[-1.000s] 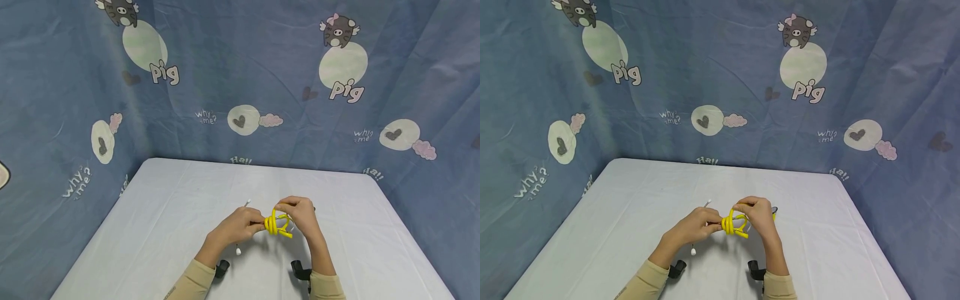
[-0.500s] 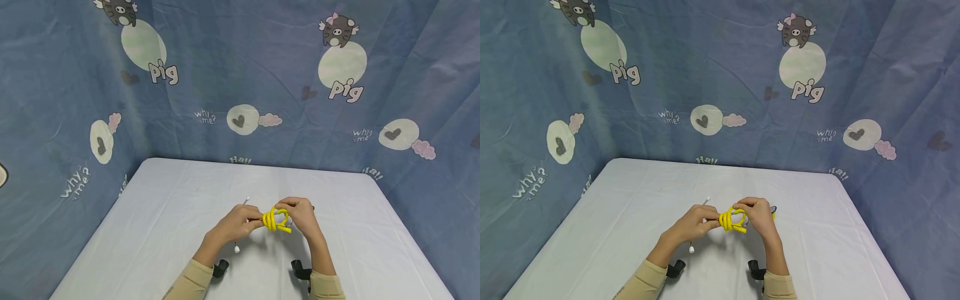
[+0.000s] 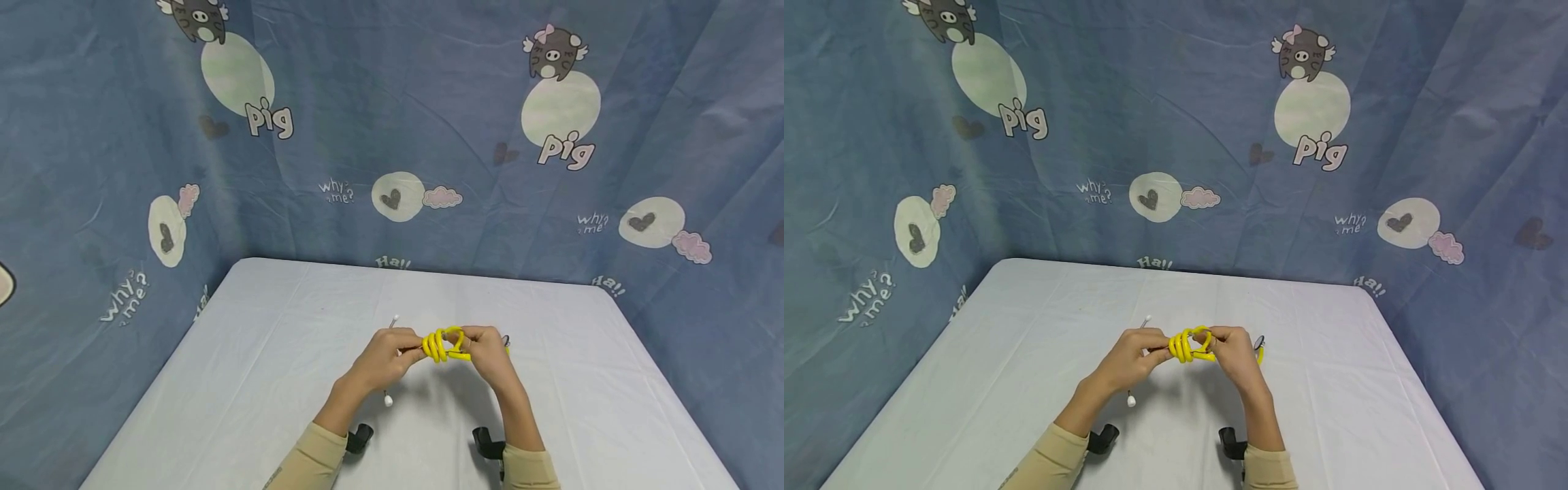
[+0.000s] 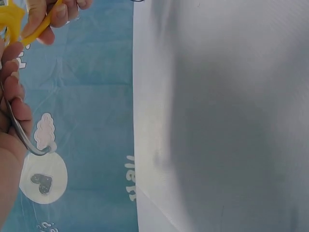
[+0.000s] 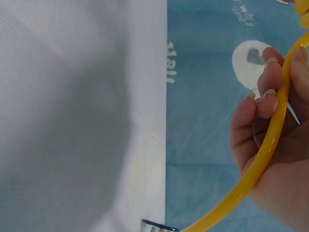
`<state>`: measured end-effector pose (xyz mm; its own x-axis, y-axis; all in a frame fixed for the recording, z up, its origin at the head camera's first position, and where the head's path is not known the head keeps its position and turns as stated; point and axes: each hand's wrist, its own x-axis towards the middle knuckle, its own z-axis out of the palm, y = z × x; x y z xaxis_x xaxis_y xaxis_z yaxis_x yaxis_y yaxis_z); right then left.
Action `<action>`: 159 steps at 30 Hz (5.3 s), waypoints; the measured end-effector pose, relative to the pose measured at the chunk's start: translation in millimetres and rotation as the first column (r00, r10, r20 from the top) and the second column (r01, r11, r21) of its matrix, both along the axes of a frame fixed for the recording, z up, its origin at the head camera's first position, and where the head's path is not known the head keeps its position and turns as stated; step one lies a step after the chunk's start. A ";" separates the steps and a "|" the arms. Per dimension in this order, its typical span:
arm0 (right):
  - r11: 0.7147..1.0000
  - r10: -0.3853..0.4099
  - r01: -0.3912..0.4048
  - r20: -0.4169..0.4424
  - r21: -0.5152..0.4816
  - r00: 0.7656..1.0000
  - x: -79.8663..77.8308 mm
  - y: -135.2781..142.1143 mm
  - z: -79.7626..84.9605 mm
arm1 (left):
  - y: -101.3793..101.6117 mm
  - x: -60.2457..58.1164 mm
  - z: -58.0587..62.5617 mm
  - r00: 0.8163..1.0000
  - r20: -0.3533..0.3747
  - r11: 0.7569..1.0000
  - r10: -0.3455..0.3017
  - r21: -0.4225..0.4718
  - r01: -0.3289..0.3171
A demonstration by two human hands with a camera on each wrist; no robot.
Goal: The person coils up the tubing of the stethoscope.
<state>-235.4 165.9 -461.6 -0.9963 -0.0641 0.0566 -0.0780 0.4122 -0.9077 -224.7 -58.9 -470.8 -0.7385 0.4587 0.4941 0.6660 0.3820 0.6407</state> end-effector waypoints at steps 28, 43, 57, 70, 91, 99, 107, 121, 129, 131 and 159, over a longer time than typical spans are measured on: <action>0.993 0.119 -0.119 0.006 -0.022 0.993 10.4 -16.6 16.7 | -0.3 -0.9 0.2 0.952 0.117 0.955 0.282 0.066 -0.291; 0.975 0.223 -0.222 0.012 -0.015 0.975 10.1 -17.7 6.8 | -4.1 -5.7 -3.0 0.920 0.114 0.922 0.376 0.055 -0.383; 0.945 0.327 -0.327 0.028 0.024 0.945 11.3 -10.7 7.8 | -14.2 -10.1 -2.7 0.869 0.157 0.876 0.470 0.035 -0.480; 0.923 0.383 -0.384 -0.018 -0.016 0.923 13.4 -3.9 13.3 | -15.2 -11.4 -6.5 0.856 0.145 0.866 0.497 -0.015 -0.500; 0.913 0.406 -0.406 -0.178 0.039 0.896 17.7 3.9 20.4 | -5.5 -8.1 -13.0 0.933 0.104 0.915 0.346 -0.259 -0.310; 0.947 0.317 -0.320 -0.227 0.025 0.921 14.3 2.4 16.1 | -8.5 -6.4 -11.4 0.960 0.088 0.926 0.266 -0.302 -0.229; 0.980 0.196 -0.199 -0.332 0.024 0.923 12.0 -1.2 12.0 | -8.3 -4.4 -9.2 0.989 0.121 0.969 0.081 -0.242 -0.050; 0.996 0.072 -0.080 -0.182 -0.038 0.981 17.5 2.4 24.5 | 3.7 -0.1 -10.6 0.994 0.004 0.973 -0.112 -0.205 0.110; 0.987 0.091 -0.103 -0.100 -0.127 0.991 2.8 16.9 -1.4 | 5.7 1.3 -9.0 0.991 -0.043 0.976 -0.126 -0.186 0.116; 0.984 0.099 -0.109 -0.075 -0.142 0.992 1.8 18.8 -2.8 | 5.9 0.8 -9.4 0.989 -0.050 0.977 -0.136 -0.171 0.126; 0.965 0.211 -0.206 0.014 -0.160 0.977 -1.4 5.0 -9.6 | 3.2 -2.9 -11.4 0.994 -0.050 0.993 0.102 0.064 -0.099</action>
<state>-236.8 170.9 -471.3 -0.9633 -0.2634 0.0524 -0.1186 0.2422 -0.9629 -227.6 -55.8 -482.2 -0.7510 0.3512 0.5591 0.6603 0.4097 0.6294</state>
